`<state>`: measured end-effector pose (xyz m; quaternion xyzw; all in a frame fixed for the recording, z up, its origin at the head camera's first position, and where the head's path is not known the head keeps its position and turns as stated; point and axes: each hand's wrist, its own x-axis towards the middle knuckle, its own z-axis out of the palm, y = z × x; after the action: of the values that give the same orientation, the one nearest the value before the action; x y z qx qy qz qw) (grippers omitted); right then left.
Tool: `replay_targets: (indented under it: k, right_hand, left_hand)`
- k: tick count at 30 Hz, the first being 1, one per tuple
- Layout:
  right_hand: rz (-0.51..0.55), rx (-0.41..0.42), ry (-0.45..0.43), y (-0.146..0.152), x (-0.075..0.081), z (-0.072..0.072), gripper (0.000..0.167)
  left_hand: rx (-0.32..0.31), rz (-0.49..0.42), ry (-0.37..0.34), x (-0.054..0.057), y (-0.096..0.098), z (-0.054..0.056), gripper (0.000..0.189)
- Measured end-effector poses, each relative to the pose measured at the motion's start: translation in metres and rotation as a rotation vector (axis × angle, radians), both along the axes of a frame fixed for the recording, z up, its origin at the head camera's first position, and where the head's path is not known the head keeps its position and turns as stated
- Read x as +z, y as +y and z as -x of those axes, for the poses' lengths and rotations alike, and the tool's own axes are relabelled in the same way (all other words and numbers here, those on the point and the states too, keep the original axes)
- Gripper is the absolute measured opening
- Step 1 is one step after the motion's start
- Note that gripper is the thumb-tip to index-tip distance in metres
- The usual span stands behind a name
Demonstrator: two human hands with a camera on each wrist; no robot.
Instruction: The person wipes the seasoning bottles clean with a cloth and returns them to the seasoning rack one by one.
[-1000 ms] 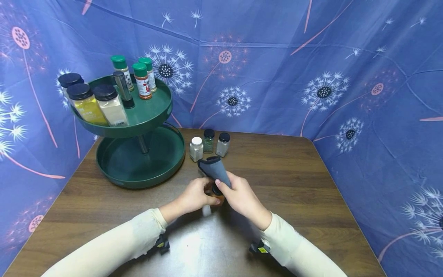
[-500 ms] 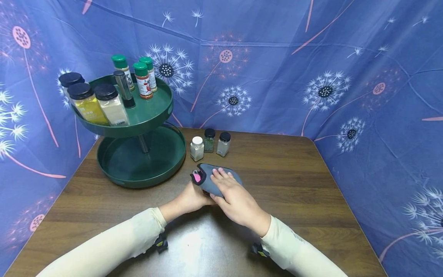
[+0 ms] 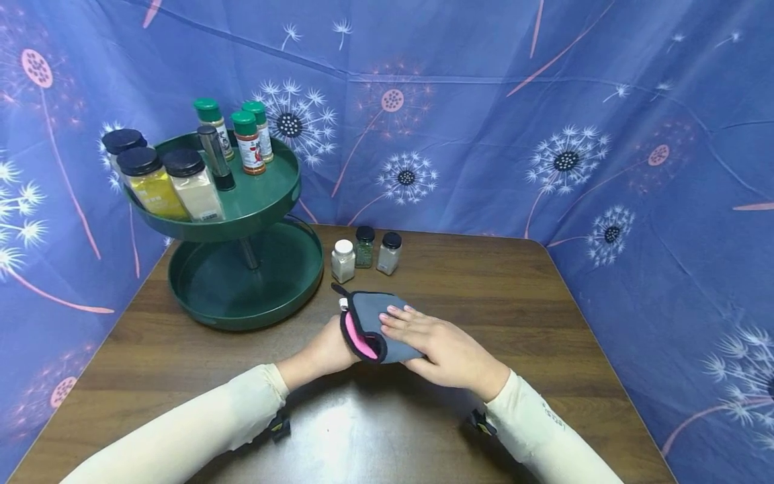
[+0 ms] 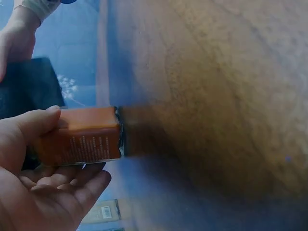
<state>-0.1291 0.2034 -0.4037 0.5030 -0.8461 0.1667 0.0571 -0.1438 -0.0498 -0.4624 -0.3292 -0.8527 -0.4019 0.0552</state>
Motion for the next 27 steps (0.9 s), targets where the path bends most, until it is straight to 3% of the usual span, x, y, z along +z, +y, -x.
replay_targets:
  k: [6, 10, 14, 20, 24, 27]
  right_hand:
    - [0.134, -0.184, -0.186, -0.008, 0.003, -0.002, 0.049]
    - [0.170, -0.328, -0.220, -0.027, 0.000, -0.003, 0.048]
    - [0.164, -0.399, -0.205, -0.043, -0.004, -0.005, 0.049]
    - [0.114, -0.305, -0.165, -0.048, -0.009, -0.010, 0.054]
    - [0.106, -0.184, -0.143, -0.039, -0.012, -0.009, 0.054]
    - [0.081, -0.082, -0.083, -0.028, -0.011, -0.007, 0.054]
  left_hand:
    - [0.037, -0.006, -0.194, 0.005, 0.006, 0.002, 0.062]
    - [0.047, 0.028, -0.209, 0.005, 0.007, 0.004, 0.053]
    - [0.042, 0.037, -0.212, 0.004, 0.007, 0.005, 0.057]
    - [0.035, -0.017, -0.187, 0.004, 0.005, 0.002, 0.080]
    - [0.020, 0.004, -0.098, 0.004, 0.001, 0.000, 0.084]
    - [-0.006, 0.017, -0.001, 0.002, -0.003, 0.000, 0.071]
